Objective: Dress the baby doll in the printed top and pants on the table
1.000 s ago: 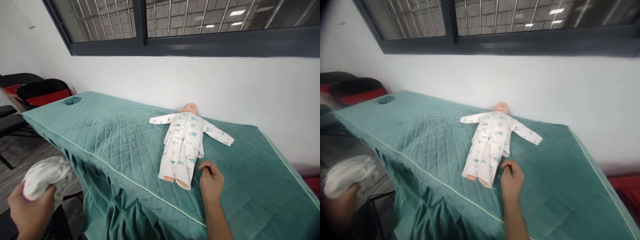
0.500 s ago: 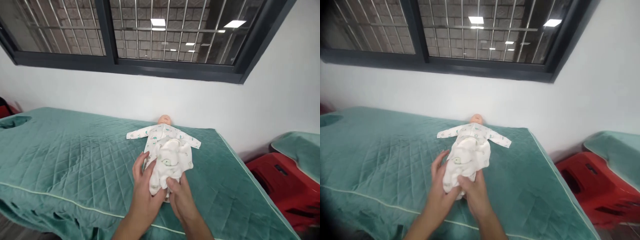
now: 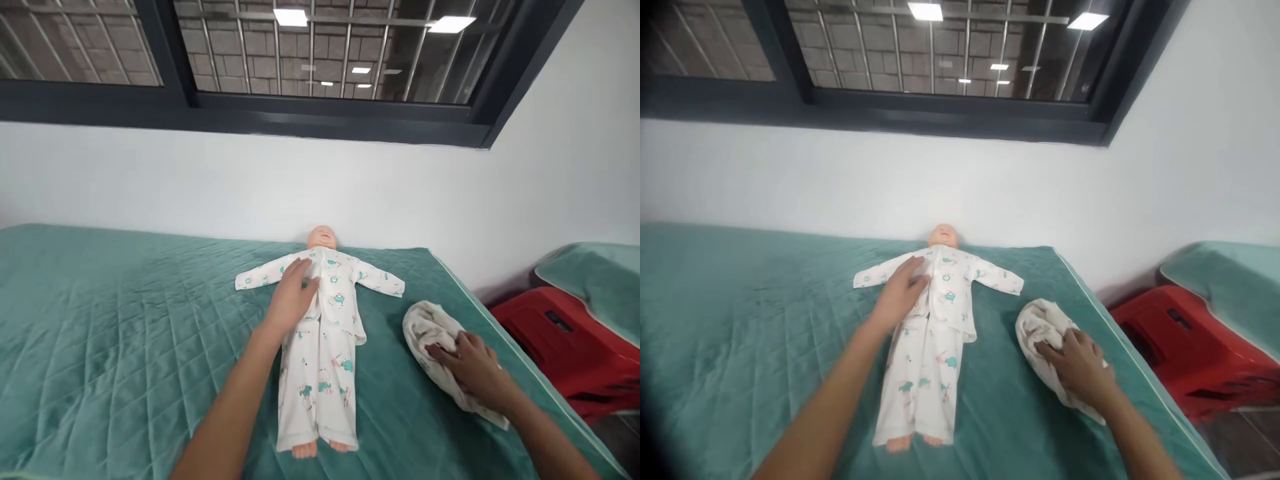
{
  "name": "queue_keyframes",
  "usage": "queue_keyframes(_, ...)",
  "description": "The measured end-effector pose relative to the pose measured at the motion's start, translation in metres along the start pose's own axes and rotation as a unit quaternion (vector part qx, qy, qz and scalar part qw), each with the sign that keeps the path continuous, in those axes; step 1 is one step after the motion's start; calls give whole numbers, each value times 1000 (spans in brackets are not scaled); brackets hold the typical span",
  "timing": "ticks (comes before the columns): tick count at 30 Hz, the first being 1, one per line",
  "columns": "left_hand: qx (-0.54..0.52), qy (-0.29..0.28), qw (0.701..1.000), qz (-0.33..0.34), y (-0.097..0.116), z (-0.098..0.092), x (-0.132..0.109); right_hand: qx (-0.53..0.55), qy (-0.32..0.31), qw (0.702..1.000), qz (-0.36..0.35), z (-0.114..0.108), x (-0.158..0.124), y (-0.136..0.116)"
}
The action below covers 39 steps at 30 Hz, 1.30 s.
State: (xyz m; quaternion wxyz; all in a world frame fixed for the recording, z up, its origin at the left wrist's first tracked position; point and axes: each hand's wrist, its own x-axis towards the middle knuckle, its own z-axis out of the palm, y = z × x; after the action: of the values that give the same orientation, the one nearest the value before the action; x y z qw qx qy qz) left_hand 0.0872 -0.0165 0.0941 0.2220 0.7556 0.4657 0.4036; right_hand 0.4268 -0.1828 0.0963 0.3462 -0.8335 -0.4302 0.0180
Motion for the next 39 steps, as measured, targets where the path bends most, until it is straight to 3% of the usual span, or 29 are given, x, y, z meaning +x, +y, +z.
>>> queue_keyframes(3,4,-14,1000,-14,-11,14,46,-107,33,993,-27,16,-6,10)
queue_keyframes(5,4,-31,1000,-5,-17,21,64,-83,109,984,-112,22,-8,-7)
queue_keyframes(7,-9,-50,999,12,-24,27,71,-16,130,972,-193,34,-5,-40)
queue_keyframes(9,-37,-70,997,16,-31,28,72,69,67,975,-201,57,2,-84)
queue_keyframes(12,-72,-104,992,11,-38,25,70,254,-64,955,-139,104,15,-147)
queue_keyframes(14,-83,-124,989,7,-39,22,70,345,-77,929,-112,131,22,-177)
queue_keyframes(16,-85,-131,988,0,-40,20,70,353,-82,924,-122,151,27,-192)
queue_keyframes(20,-72,-127,989,10,-40,23,71,331,-176,920,-113,172,34,-190)
queue_keyframes(22,-58,-120,991,18,-40,26,71,341,-193,912,-123,177,37,-184)
queue_keyframes(39,-49,-107,993,-6,-32,27,70,330,-179,908,-185,188,38,-174)
